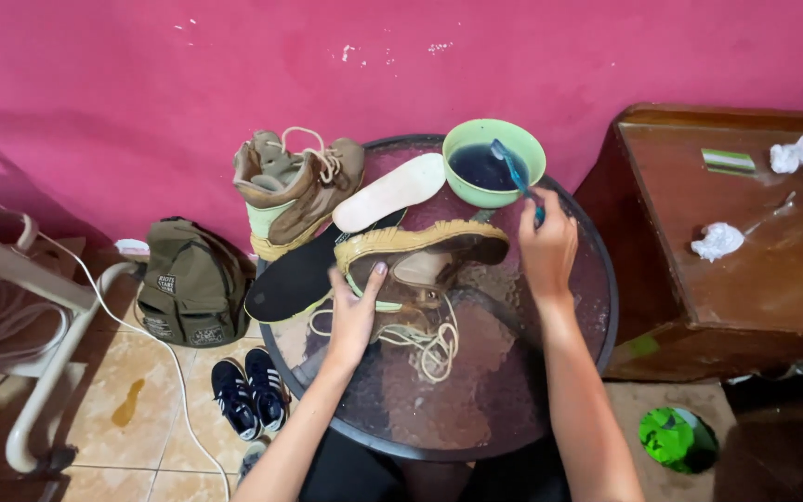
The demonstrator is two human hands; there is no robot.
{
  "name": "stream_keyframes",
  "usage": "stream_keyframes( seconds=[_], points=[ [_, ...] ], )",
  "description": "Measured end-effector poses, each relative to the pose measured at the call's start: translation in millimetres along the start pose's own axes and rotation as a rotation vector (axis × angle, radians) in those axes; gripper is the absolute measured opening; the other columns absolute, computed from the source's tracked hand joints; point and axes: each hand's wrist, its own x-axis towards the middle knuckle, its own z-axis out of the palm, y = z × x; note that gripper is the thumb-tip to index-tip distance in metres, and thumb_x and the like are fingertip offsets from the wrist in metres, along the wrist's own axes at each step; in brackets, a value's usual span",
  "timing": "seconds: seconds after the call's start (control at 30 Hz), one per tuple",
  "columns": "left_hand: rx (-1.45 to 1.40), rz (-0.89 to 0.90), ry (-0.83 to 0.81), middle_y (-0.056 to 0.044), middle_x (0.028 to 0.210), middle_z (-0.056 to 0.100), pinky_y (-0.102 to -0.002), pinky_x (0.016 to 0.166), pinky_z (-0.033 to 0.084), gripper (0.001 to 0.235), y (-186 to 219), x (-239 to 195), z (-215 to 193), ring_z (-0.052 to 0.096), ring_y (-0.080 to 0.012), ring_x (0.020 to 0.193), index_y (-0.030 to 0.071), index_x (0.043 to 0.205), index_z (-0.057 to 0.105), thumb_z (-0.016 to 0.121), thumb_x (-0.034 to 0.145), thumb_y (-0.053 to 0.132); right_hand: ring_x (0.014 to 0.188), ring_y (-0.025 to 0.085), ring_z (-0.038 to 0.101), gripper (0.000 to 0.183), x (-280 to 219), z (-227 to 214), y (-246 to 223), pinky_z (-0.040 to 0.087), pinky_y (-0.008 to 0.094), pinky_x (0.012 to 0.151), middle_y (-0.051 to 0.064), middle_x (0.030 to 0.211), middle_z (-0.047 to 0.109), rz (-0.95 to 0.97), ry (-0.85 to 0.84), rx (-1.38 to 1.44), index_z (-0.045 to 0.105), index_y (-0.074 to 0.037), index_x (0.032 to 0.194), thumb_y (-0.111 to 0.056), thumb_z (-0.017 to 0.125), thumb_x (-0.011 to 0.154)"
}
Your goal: The person scrubs a brown hiking boot with a toothbrush dipped in dark liquid from a green bowl. They repeatedly dip the brush and scrub the sole and upper parts of the boot on a glass table.
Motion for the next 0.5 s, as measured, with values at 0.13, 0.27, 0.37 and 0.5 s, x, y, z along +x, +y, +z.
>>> stream_keyframes(
  seconds=[0.13, 0.27, 0.37, 0.5],
  points=[
    [-0.064, 0.223, 0.015, -0.045, 0.160, 0.012, -0.059, 0.126, 0.012, 0.103, 12, -11, 2, 0.011, -0.0531, 0.152, 0.009, 0.164, -0.001, 0.069, 0.094, 0.038, 0.075, 0.036, 0.070, 0.017, -1, 1, 1, 0.053, 0.042, 0.078, 0.018, 0.074, 0.069, -0.107, 0.122, -0.040, 0.074, -0.014, 0.115, -0.017, 0.069, 0.099],
    [-0.034, 0.117, 0.018, -0.039, 0.149, 0.040, -0.058, 0.118, 0.033, 0.086, -8, 6, 2, 0.039, -0.0515, 0.142, 0.014, 0.152, 0.022, 0.072, 0.091, 0.047, 0.076, 0.034, 0.070, 0.015, -8, 4, 5, 0.054, 0.044, 0.079, 0.012, 0.074, 0.069, 0.006, 0.090, 0.013, 0.073, -0.021, 0.112, -0.021, 0.071, 0.098],
    [0.029, 0.018, -0.025, -0.039, 0.140, 0.048, -0.059, 0.105, 0.048, 0.084, -16, 32, 1, 0.051, -0.0526, 0.132, 0.016, 0.144, 0.026, 0.074, 0.088, 0.055, 0.077, 0.033, 0.070, 0.016, -3, -8, -1, 0.054, 0.043, 0.078, 0.010, 0.074, 0.068, 0.051, 0.089, 0.059, 0.074, -0.023, 0.114, -0.019, 0.072, 0.098],
    [0.178, 0.079, -0.149, -0.025, 0.116, 0.068, -0.049, 0.086, 0.056, 0.071, 16, 33, -7, 0.070, -0.0372, 0.105, 0.011, 0.127, 0.042, 0.076, 0.086, 0.058, 0.076, 0.033, 0.067, 0.018, -16, -15, -1, 0.052, 0.045, 0.074, 0.012, 0.075, 0.065, 0.211, -0.023, 0.271, 0.074, -0.021, 0.116, -0.018, 0.069, 0.099]
  ],
)
